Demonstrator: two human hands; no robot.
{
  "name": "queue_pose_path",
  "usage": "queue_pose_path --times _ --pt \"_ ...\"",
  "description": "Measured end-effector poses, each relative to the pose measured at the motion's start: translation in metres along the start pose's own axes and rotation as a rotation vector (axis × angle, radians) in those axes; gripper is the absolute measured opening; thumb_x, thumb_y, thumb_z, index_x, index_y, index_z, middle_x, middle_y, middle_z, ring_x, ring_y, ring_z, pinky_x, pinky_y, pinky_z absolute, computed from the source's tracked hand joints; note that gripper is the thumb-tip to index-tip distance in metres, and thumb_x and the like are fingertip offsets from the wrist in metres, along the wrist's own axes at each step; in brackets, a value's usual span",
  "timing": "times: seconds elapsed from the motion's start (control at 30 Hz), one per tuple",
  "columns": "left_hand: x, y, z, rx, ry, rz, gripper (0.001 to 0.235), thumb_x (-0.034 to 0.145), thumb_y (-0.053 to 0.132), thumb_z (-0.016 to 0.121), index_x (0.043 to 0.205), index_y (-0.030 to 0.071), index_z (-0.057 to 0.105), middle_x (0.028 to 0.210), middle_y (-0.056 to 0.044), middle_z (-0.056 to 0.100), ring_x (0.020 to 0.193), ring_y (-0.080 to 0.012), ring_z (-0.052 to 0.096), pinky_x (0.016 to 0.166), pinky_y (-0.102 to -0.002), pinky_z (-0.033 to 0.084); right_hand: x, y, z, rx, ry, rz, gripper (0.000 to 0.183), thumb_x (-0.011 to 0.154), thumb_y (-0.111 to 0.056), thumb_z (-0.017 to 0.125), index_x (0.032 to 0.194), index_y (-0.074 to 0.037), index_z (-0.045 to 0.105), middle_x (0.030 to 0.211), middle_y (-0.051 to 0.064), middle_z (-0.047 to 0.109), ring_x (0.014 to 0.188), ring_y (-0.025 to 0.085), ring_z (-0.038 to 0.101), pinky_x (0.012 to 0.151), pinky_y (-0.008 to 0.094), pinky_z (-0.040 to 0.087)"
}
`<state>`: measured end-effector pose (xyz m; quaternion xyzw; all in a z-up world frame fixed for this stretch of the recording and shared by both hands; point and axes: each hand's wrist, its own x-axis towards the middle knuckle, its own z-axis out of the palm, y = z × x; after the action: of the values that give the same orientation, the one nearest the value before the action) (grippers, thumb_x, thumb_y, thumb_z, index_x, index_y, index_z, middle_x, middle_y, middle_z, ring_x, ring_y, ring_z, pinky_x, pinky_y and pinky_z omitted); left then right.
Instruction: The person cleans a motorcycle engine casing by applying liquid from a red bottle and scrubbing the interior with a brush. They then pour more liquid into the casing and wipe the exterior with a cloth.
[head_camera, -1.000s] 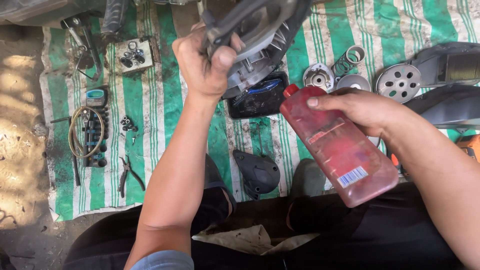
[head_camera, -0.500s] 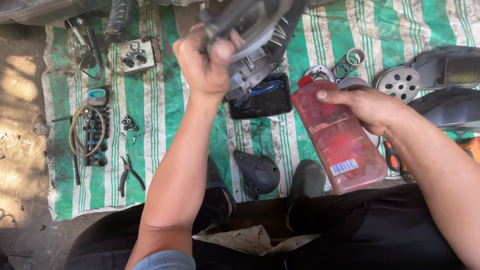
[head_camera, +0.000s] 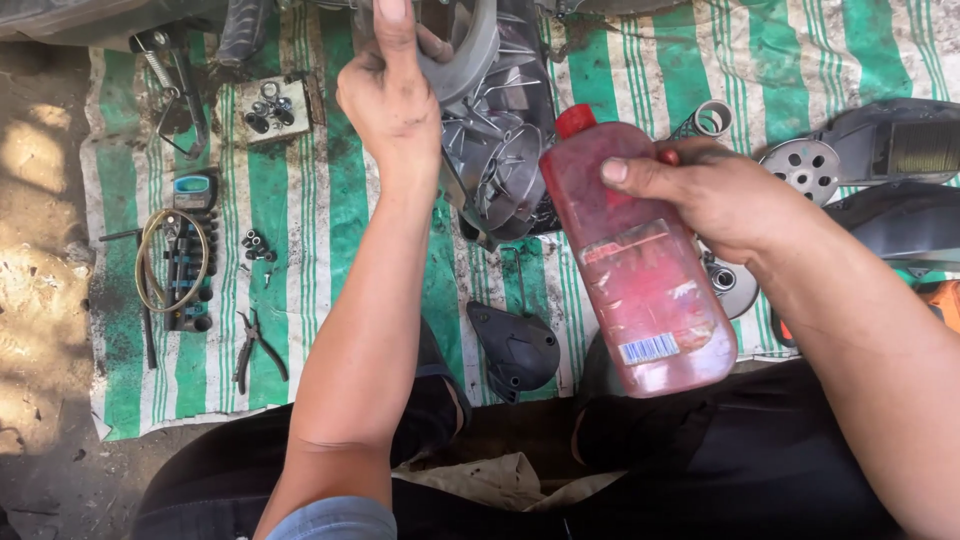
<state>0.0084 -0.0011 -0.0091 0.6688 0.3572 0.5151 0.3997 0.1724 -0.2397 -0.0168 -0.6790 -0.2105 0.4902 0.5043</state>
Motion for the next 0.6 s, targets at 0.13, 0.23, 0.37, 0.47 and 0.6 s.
queue_pose_path --times 0.13,0.23,0.37,0.47,0.6 --pt "0.0 -0.001 0.0 -0.027 0.005 0.058 0.082 0.096 0.074 0.049 0.067 0.003 0.079 0.063 0.0 0.072 0.059 -0.0102 0.053 0.061 -0.025 0.048 0.019 0.022 -0.014 0.007 0.025 0.056 0.039 0.104 -0.021 0.076 0.116 0.016 0.073 0.1 0.023 0.076 0.074 0.029 0.07 0.061 0.037 0.058" --pt "-0.002 0.002 0.0 0.019 0.0 0.17 0.081 0.1 0.071 0.05 0.069 0.003 0.08 0.061 -0.001 0.066 0.058 -0.0113 0.051 0.061 -0.026 0.047 0.034 0.04 -0.019 -0.026 0.026 0.189 0.038 0.103 -0.021 0.079 0.116 0.015 0.073 0.096 0.025 0.078 0.064 0.031 0.07 0.053 0.04 0.059" --pt "-0.008 0.002 0.001 0.031 -0.006 0.205 0.078 0.098 0.071 0.055 0.07 0.002 0.079 0.065 -0.002 0.074 0.059 -0.0125 0.06 0.063 -0.028 0.053 0.019 0.026 -0.022 0.091 -0.025 0.138 0.037 0.105 -0.021 0.075 0.117 0.014 0.072 0.099 0.023 0.077 0.072 0.029 0.07 0.063 0.038 0.059" --pt "-0.01 -0.004 0.001 0.071 -0.007 0.325 0.076 0.1 0.067 0.059 0.074 -0.001 0.08 0.064 -0.005 0.076 0.055 -0.0134 0.062 0.058 -0.028 0.053 0.019 0.022 -0.013 0.1 0.01 0.185 0.047 0.101 -0.024 0.075 0.125 0.016 0.07 0.106 0.026 0.077 0.08 0.031 0.071 0.069 0.04 0.059" --pt "-0.018 0.0 -0.001 0.04 -0.108 0.534 0.072 0.102 0.066 0.06 0.081 -0.001 0.075 0.066 -0.005 0.065 0.052 -0.0175 0.053 0.054 -0.035 0.042 0.023 0.033 0.004 0.001 0.0 0.458 0.056 0.101 -0.032 0.067 0.142 0.007 0.07 0.127 0.028 0.076 0.099 0.038 0.071 0.081 0.051 0.058"
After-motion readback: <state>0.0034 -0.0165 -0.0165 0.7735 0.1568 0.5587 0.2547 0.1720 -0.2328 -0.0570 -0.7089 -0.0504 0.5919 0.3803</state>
